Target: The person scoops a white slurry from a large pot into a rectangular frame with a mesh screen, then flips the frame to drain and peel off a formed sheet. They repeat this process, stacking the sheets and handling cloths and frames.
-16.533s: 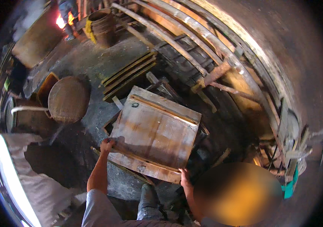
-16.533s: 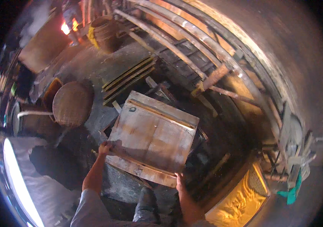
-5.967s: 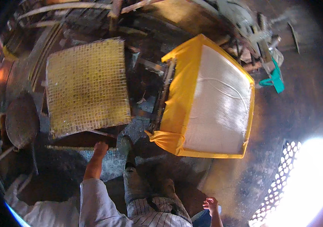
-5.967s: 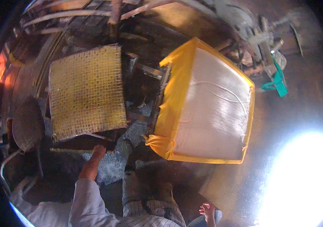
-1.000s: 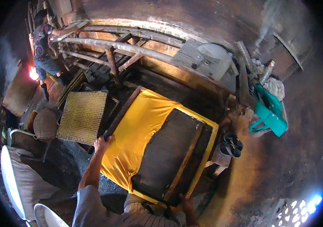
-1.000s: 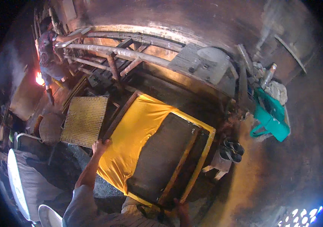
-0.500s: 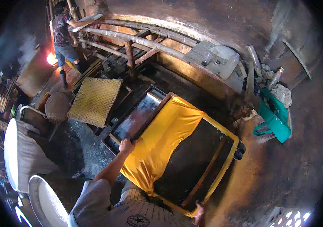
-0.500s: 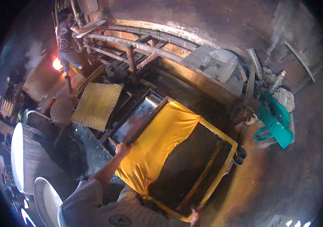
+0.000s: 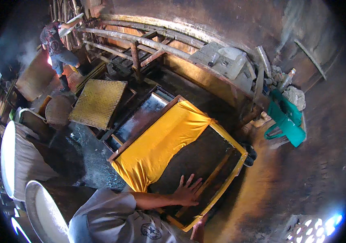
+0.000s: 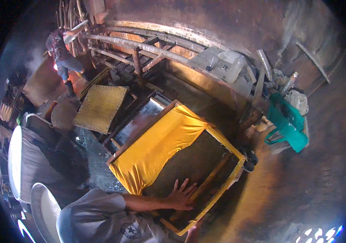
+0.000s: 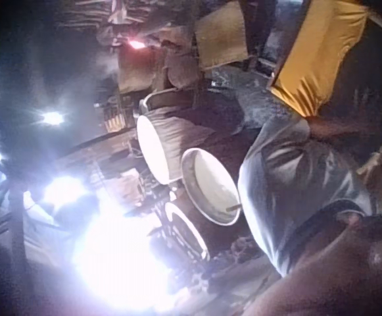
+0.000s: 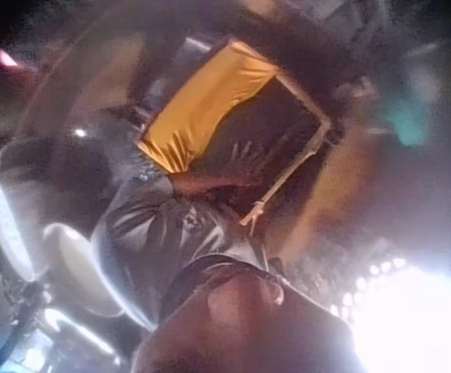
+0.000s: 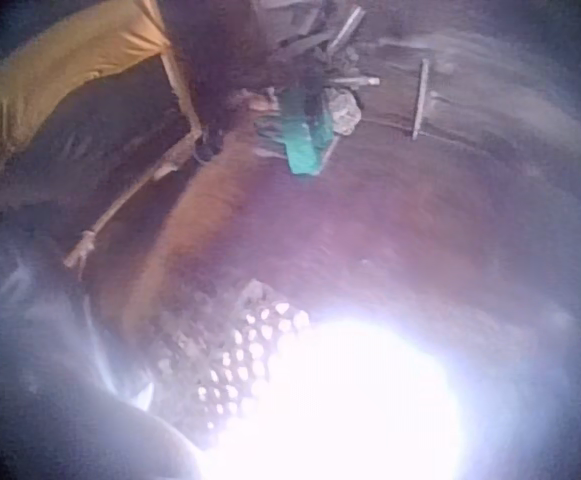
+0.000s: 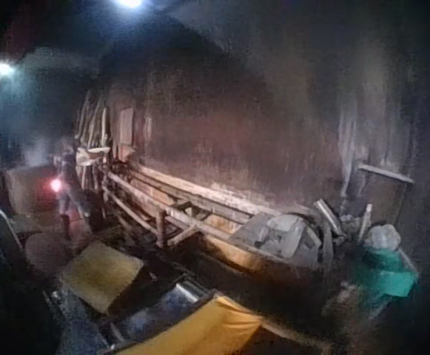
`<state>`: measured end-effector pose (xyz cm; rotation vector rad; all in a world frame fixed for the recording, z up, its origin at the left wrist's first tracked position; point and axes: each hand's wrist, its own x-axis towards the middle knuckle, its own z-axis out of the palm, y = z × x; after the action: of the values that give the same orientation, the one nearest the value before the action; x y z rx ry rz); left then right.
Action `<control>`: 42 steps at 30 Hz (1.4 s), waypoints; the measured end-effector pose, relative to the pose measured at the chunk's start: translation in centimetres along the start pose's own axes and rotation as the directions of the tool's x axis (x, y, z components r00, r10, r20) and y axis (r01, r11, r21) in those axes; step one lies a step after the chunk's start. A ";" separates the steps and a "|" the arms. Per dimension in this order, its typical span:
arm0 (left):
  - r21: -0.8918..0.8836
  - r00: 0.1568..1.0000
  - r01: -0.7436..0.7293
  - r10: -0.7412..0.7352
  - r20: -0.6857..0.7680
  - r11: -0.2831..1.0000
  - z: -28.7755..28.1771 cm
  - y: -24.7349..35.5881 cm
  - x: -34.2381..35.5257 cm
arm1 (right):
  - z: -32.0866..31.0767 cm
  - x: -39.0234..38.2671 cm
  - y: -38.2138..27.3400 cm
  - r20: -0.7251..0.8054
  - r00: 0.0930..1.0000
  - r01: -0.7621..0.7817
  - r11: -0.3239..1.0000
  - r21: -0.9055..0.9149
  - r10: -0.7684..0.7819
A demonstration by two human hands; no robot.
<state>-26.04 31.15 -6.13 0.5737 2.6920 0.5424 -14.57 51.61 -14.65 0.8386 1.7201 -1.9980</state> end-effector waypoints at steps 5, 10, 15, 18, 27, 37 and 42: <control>0.004 0.993 -0.068 0.068 -0.098 0.998 -0.1 -0.1 -0.6 | 1.1 -3.3 -5.8 -0.018 0.991 0.131 0.987 -0.094 -0.133; -0.203 0.965 -0.058 0.002 -0.263 0.977 -7.8 2.0 -0.9 | 6.6 -10.8 -16.8 0.061 0.921 0.389 0.894 -0.222 -0.386; -0.662 0.925 -0.172 -0.111 -0.362 0.729 -23.2 1.5 -3.5 | 17.8 -21.8 -32.8 0.258 0.684 0.727 0.615 -0.304 -0.682; -0.843 0.873 -0.461 -0.027 -0.487 0.278 -28.0 -5.3 -4.0 | 27.2 -27.2 -40.5 0.439 0.511 0.855 0.386 -0.346 -0.739; -0.409 0.935 -0.337 -0.249 -0.254 -0.848 -21.0 -26.0 -12.3 | 56.7 -18.3 -30.7 0.857 0.333 0.846 -0.277 -0.456 -0.393; -0.284 0.957 -0.181 -0.235 0.168 -0.942 -2.0 -31.3 -23.4 | 49.9 -12.4 -9.2 0.947 0.263 0.939 0.176 -0.296 0.187; -0.256 0.946 -0.113 -0.183 0.269 -0.960 -1.2 -31.5 -24.4 | 42.7 -12.5 -2.8 0.776 0.490 0.723 -0.682 -0.109 0.396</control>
<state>-15.46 -6.79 -12.70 -0.8303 -0.0897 2.6640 -15.26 9.10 -1.13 -1.5432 2.1382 0.5152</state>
